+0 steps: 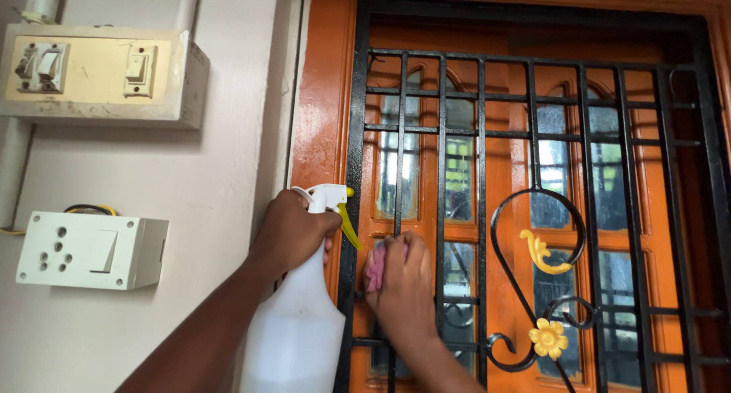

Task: The person cleans a window grill by spraying it with liquid from a bottle and wiping the metal bars and glass with a pink cloth.

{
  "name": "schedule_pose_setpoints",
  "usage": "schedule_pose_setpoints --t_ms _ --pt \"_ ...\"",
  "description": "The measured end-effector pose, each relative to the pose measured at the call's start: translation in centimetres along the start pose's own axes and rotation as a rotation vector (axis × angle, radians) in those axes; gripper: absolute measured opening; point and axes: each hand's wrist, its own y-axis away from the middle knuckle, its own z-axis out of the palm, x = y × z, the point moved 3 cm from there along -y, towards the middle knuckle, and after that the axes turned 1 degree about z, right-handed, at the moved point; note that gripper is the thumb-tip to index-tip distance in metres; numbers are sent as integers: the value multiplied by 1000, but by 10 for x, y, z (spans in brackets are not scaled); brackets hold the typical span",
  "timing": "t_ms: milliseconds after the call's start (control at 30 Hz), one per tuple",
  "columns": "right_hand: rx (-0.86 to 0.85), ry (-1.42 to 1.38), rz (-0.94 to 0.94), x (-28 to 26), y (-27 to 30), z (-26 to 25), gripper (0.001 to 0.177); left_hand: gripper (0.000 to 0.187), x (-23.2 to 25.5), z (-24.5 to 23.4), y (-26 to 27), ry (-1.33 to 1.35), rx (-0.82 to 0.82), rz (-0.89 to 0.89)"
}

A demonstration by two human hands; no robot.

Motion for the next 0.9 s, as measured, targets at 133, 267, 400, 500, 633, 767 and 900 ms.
schedule_pose_setpoints --t_ms 133,267,400,500,633,767,900 --pt "109 102 -102 7 -42 6 51 21 -2 -1 -1 21 2 -15" --pt "44 137 -17 19 -107 18 37 22 -6 -1 -2 12 5 -17" --pt "124 216 -73 20 -163 24 45 17 -8 -1 -5 -20 12 93" --pt "143 275 -68 14 -189 28 53 17 -9 -2 -6 -103 43 73" --pt "57 295 -3 14 -190 25 62 14 -5 -1 -3 -26 14 71" --pt "109 241 -42 13 -176 18 64 16 -5 -2 -1 4 -1 14" --pt "145 165 -32 12 -135 19 51 16 -4 -1 -2 -45 28 26"
